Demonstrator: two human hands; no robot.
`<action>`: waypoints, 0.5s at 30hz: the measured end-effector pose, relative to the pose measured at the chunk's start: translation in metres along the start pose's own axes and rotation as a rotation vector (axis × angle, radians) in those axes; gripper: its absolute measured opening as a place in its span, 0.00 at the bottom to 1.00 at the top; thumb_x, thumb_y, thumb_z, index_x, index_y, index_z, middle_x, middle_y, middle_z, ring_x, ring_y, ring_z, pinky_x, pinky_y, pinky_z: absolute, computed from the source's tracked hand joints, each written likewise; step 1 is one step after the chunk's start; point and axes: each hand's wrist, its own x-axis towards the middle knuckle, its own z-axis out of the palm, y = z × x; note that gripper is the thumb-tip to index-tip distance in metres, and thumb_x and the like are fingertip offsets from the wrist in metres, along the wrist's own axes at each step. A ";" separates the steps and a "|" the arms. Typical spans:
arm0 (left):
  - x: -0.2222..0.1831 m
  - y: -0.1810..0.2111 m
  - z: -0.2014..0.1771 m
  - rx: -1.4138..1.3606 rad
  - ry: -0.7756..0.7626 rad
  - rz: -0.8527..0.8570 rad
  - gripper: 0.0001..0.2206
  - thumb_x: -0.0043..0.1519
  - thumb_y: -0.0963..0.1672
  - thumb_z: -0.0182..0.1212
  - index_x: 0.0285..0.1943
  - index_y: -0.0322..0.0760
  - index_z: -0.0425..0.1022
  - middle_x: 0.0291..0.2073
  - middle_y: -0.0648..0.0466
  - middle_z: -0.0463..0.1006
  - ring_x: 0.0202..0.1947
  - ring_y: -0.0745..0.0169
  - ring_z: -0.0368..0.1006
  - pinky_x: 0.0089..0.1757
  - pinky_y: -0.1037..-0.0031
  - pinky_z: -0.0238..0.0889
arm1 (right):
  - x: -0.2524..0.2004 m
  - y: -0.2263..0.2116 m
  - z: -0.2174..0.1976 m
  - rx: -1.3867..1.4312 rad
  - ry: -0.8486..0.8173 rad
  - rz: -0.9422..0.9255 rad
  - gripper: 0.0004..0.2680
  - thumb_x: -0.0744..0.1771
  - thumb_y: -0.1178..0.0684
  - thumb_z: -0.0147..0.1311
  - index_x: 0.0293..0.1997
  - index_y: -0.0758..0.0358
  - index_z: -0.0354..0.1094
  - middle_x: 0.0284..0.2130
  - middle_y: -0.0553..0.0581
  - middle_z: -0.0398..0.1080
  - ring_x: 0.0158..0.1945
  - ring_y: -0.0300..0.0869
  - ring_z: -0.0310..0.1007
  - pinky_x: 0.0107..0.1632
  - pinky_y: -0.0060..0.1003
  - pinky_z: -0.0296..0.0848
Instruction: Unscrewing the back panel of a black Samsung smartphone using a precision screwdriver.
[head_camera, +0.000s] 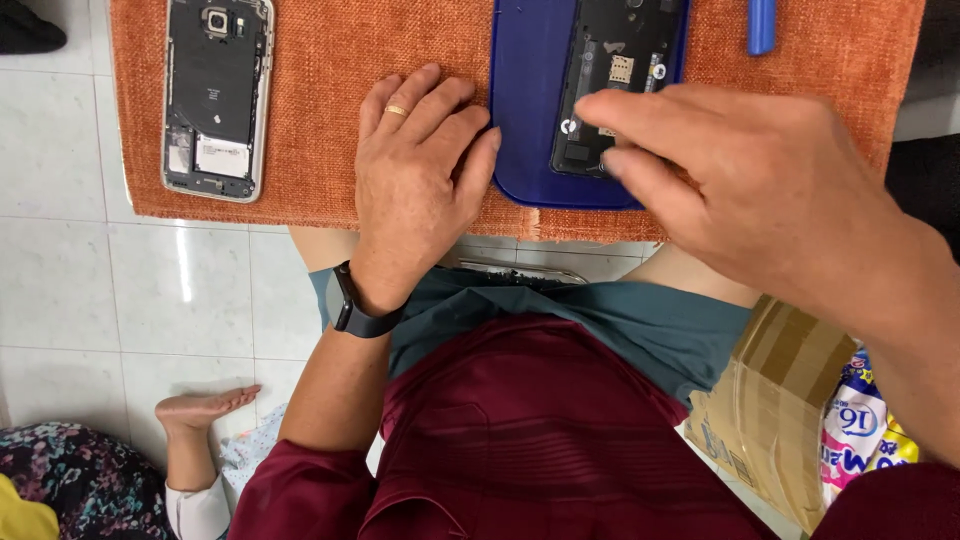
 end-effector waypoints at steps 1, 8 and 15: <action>0.000 0.000 0.000 0.000 0.002 -0.006 0.05 0.67 0.42 0.68 0.46 0.32 0.83 0.51 0.47 0.81 0.57 0.42 0.74 0.59 0.50 0.59 | 0.000 0.001 0.002 0.020 0.025 0.002 0.10 0.73 0.67 0.54 0.61 0.68 0.75 0.34 0.54 0.73 0.37 0.45 0.73 0.36 0.40 0.71; 0.000 -0.001 0.001 0.004 0.015 0.015 0.05 0.68 0.42 0.69 0.46 0.32 0.84 0.51 0.47 0.81 0.57 0.42 0.74 0.60 0.51 0.58 | -0.001 -0.001 -0.003 -0.053 -0.025 0.047 0.14 0.72 0.56 0.63 0.67 0.66 0.72 0.44 0.55 0.78 0.40 0.43 0.76 0.34 0.38 0.75; 0.000 0.000 -0.001 0.001 0.010 0.007 0.05 0.67 0.41 0.69 0.46 0.32 0.83 0.51 0.47 0.81 0.57 0.42 0.74 0.60 0.50 0.59 | -0.002 0.000 0.000 0.093 -0.029 0.062 0.17 0.70 0.65 0.55 0.68 0.67 0.70 0.47 0.59 0.78 0.50 0.48 0.78 0.49 0.42 0.77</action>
